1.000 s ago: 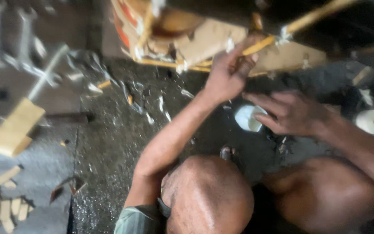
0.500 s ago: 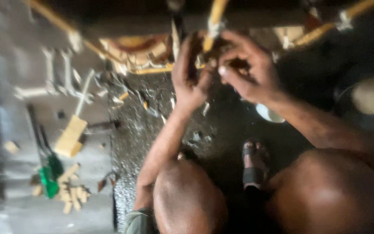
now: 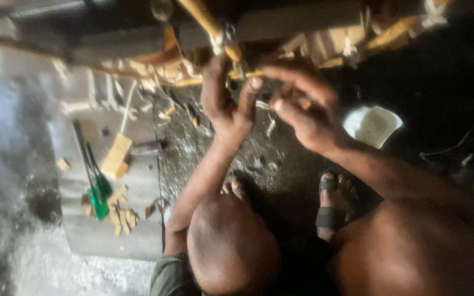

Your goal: The person sits on the floor and weaves thin wooden strips onto the frame of an overturned chair, bending, fitting and pressing each strip into place along the frame and tying the ends. They pick up strips one at a time from the floor and work them onto the frame by hand.

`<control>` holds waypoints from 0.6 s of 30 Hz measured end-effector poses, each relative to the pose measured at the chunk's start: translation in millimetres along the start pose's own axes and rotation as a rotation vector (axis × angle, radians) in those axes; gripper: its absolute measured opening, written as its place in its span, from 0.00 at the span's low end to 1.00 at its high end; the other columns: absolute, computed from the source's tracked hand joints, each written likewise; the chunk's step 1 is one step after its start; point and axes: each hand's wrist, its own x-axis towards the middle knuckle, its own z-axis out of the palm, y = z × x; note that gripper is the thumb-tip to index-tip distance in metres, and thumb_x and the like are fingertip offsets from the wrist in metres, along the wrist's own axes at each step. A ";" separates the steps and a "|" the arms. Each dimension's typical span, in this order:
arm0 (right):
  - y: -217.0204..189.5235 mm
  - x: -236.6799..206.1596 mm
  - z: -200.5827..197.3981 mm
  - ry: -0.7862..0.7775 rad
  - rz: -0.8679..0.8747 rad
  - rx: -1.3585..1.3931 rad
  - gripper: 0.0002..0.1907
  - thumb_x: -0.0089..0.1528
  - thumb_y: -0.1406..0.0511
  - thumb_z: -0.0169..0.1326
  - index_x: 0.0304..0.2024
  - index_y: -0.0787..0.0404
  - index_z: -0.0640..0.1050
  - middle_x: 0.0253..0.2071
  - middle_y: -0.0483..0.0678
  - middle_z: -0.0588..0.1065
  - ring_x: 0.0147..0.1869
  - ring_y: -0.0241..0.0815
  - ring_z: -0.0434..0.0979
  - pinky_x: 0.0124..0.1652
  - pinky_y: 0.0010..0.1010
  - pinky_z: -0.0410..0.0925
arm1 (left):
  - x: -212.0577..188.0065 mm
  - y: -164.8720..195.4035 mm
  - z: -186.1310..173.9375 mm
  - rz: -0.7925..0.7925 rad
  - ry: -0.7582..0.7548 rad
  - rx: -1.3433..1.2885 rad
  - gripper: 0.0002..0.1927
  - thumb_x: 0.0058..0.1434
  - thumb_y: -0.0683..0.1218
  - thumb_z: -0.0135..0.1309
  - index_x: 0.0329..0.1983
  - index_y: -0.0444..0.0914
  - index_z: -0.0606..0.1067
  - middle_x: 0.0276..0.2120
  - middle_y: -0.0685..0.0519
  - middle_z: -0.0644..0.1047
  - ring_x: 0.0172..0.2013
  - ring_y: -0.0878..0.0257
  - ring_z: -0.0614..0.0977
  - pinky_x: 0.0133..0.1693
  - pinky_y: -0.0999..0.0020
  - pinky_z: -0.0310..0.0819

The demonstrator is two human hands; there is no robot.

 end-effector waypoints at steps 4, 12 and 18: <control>-3.6 -11.2 -0.3 0.047 0.087 -0.023 0.21 0.67 0.73 0.53 0.63 0.64 0.71 0.57 0.53 0.74 0.41 0.35 0.78 0.36 0.22 0.76 | 14.4 -12.9 17.0 0.049 0.154 0.127 0.17 0.69 0.48 0.63 0.53 0.37 0.72 0.40 0.50 0.79 0.41 0.64 0.83 0.43 0.72 0.83; -5.6 -71.4 0.9 0.001 0.421 0.011 0.24 0.65 0.71 0.53 0.65 0.62 0.72 0.48 0.51 0.77 0.45 0.36 0.77 0.46 0.28 0.73 | 8.6 -26.1 16.4 -0.127 0.214 0.110 0.08 0.68 0.47 0.62 0.35 0.40 0.81 0.22 0.57 0.77 0.22 0.73 0.72 0.23 0.79 0.59; -14.9 -95.3 2.3 -0.026 0.497 0.069 0.25 0.63 0.69 0.55 0.64 0.61 0.72 0.50 0.49 0.73 0.47 0.36 0.73 0.47 0.28 0.72 | 17.3 -16.7 8.6 -0.082 0.089 0.075 0.12 0.73 0.51 0.54 0.49 0.39 0.81 0.31 0.57 0.83 0.29 0.71 0.82 0.32 0.76 0.79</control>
